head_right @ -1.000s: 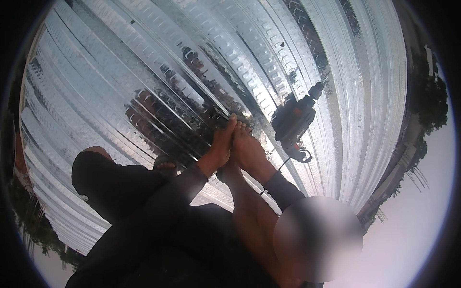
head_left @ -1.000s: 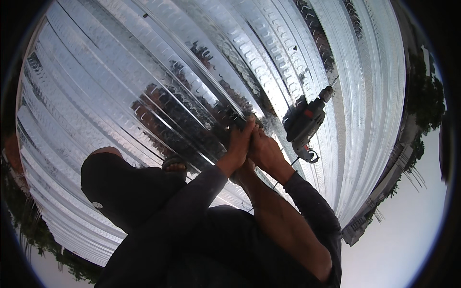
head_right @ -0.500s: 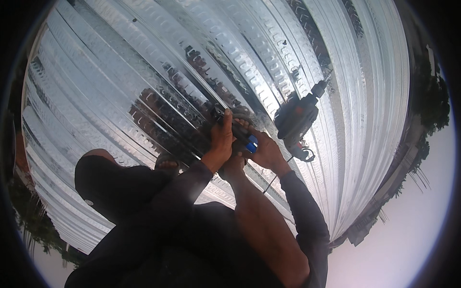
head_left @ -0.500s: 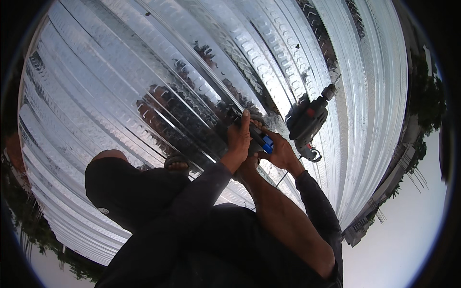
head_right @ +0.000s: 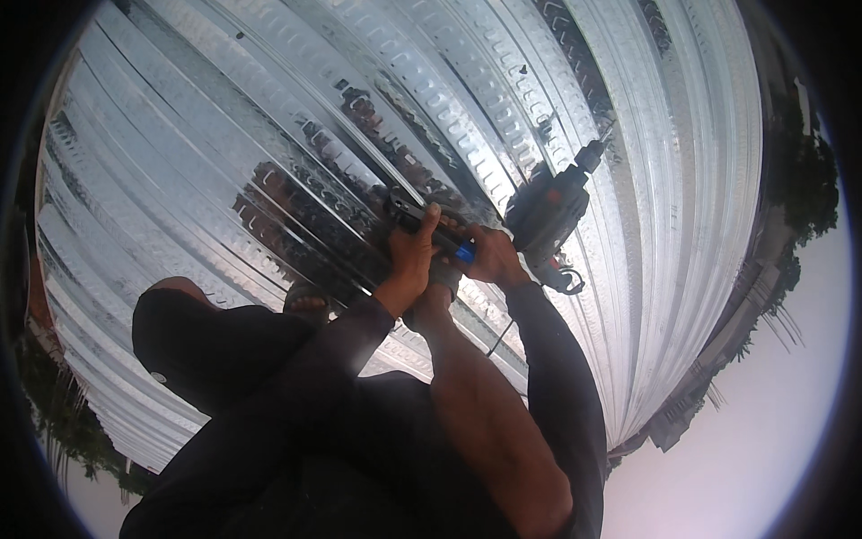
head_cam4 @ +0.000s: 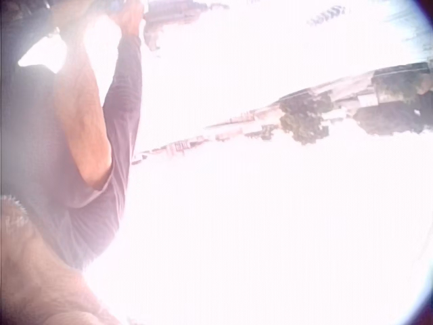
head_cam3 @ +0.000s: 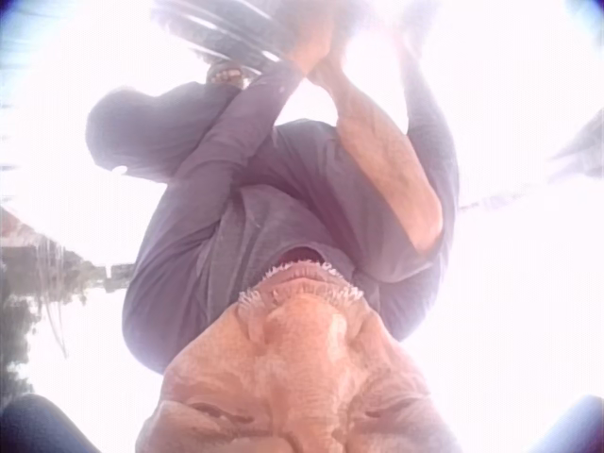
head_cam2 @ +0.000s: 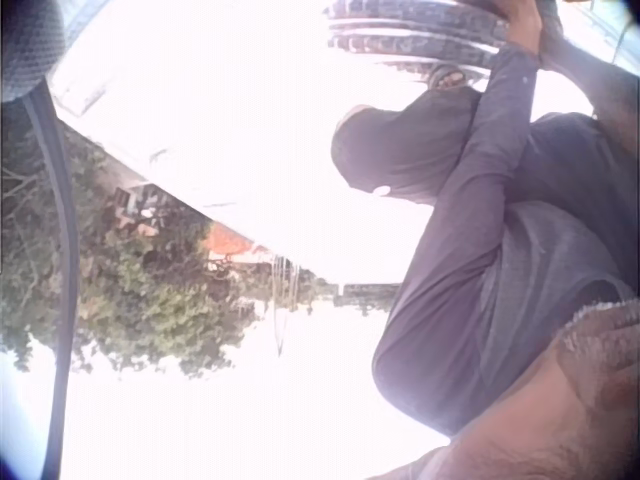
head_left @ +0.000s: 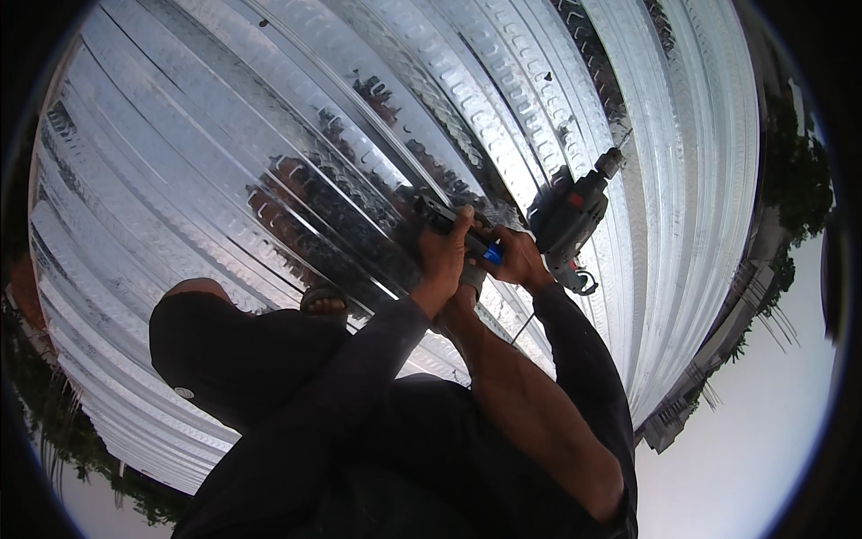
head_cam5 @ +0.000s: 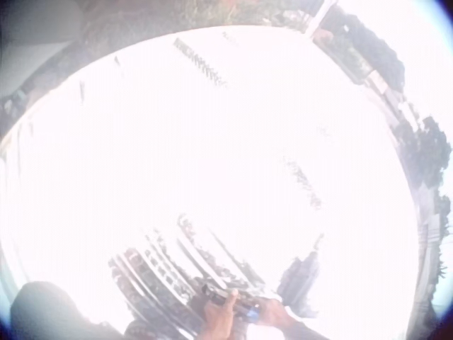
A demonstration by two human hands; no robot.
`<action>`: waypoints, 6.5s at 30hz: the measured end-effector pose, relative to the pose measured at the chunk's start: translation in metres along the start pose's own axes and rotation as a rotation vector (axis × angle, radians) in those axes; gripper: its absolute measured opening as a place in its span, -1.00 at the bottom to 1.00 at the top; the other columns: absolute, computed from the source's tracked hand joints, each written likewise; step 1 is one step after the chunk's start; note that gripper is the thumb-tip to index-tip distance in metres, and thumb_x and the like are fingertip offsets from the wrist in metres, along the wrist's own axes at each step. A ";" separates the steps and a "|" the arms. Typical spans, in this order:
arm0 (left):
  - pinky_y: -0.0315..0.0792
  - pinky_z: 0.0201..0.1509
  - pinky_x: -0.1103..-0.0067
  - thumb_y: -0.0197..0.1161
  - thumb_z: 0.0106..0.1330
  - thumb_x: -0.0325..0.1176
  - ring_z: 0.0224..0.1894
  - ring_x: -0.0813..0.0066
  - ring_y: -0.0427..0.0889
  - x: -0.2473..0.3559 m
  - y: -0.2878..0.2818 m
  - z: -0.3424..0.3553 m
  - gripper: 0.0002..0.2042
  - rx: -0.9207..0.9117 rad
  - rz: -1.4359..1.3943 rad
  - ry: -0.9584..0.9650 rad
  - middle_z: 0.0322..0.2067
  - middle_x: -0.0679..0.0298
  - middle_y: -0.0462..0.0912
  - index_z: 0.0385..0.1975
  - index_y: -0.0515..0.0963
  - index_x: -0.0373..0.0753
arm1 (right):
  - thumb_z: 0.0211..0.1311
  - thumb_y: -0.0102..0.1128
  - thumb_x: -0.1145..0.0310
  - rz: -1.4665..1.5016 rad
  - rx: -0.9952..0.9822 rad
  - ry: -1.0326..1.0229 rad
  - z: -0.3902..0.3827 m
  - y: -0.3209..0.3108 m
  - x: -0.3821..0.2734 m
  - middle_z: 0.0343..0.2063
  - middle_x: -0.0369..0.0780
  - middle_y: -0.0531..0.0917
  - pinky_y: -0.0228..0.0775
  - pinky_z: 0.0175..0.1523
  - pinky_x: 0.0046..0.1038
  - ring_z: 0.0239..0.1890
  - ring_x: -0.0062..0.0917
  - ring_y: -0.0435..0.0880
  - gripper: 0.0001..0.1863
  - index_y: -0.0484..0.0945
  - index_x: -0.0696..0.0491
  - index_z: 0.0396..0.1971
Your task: The person secures a corrugated metal roof panel to the roof structure using a corded drill and a blue locking plier. They repeatedly drill screws into the panel and reposition the plier to hold the sheet in place.
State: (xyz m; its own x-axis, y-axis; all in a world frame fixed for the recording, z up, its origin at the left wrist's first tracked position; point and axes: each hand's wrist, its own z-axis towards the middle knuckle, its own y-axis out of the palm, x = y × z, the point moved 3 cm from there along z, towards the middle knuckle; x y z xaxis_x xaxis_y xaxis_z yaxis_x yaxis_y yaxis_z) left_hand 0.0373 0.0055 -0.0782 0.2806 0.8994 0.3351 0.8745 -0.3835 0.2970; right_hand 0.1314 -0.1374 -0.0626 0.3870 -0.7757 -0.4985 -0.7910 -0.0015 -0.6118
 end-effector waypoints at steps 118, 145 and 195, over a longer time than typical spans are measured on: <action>0.50 0.05 0.15 0.24 0.34 -0.38 0.02 -0.06 0.58 0.144 0.037 -0.147 -0.52 -0.248 0.240 0.515 -0.01 0.00 0.48 0.24 0.31 -0.26 | 0.46 0.18 0.38 0.381 -0.029 0.096 -0.048 -0.171 -0.094 0.06 0.00 0.64 0.57 0.10 -0.32 0.02 -0.36 0.67 -0.54 0.43 0.26 0.26; 0.52 -0.10 0.28 0.38 0.16 -0.40 -0.15 0.15 0.63 0.163 0.016 -0.206 -0.63 -0.322 0.170 0.703 -0.19 0.15 0.50 -0.04 0.45 -0.19 | 0.42 0.28 0.33 -0.265 0.224 0.478 -0.083 -0.199 -0.193 -0.17 -0.10 0.70 0.61 -0.06 -0.37 -0.13 -0.37 0.73 -0.62 0.54 0.21 0.12; 0.51 -0.25 0.26 0.28 0.11 -0.57 -0.27 0.09 0.66 0.200 0.031 -0.175 -0.65 -0.108 0.251 0.934 -0.29 0.18 0.48 -0.09 0.46 -0.12 | 0.23 0.22 0.32 -1.357 -0.459 -1.022 0.174 0.022 -0.193 -0.19 -0.23 0.56 0.42 0.07 -0.30 -0.04 -0.35 0.56 -0.91 0.58 -0.03 -0.30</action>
State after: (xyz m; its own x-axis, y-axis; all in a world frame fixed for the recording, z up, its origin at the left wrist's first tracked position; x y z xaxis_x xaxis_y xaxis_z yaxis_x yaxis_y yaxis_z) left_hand 0.0516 0.1363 0.1541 -0.0137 0.2778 0.9605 0.7781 -0.6004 0.1847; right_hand 0.1214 0.1223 -0.0870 0.7989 0.5946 -0.0904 0.3251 -0.5533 -0.7669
